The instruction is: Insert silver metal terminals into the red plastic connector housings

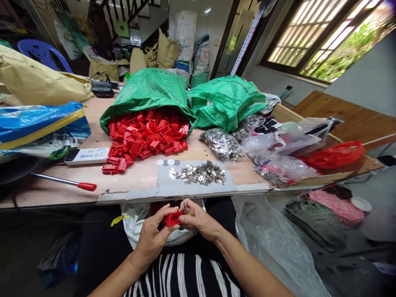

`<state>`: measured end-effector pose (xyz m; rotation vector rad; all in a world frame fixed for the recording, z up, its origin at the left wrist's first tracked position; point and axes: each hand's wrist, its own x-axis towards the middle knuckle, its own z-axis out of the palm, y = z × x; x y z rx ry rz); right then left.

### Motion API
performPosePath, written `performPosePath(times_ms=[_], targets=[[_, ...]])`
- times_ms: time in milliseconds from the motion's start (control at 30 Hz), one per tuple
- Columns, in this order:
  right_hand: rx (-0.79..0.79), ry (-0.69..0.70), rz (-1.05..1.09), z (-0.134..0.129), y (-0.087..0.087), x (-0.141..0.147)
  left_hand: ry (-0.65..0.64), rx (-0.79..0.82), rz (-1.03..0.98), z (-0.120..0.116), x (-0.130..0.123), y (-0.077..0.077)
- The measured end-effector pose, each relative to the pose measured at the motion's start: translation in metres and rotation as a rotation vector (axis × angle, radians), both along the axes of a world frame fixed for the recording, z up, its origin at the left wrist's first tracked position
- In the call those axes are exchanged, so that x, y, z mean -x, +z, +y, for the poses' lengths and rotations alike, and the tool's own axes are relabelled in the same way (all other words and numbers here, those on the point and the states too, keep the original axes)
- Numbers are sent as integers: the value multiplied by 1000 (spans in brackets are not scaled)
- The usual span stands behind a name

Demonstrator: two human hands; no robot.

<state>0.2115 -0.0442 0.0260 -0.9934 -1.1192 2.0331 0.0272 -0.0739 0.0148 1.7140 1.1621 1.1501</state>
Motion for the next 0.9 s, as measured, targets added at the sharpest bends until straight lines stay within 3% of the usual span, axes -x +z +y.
performPosePath(times_ms=[167, 267, 367, 500, 567, 733, 900], targets=[[115, 30, 91, -3, 0, 2, -95, 142, -197, 3, 3, 6], [66, 73, 60, 0, 6, 0, -103, 280, -359, 5, 3, 3], [-158, 112, -156, 14, 18, -7, -42, 428, -538, 7, 2, -1], [-706, -116, -778, 47, 30, -21, 16, 518, -647, 10, -1, -1], [-873, -136, -1019, 62, 31, -25, 39, 530, -650, 10, -1, 0], [-980, -40, -1213, 77, 25, -22, 72, 545, -644, 11, 0, 2], [-991, -49, -1263, 76, 22, -18, 82, 554, -653, 11, 1, 1]])
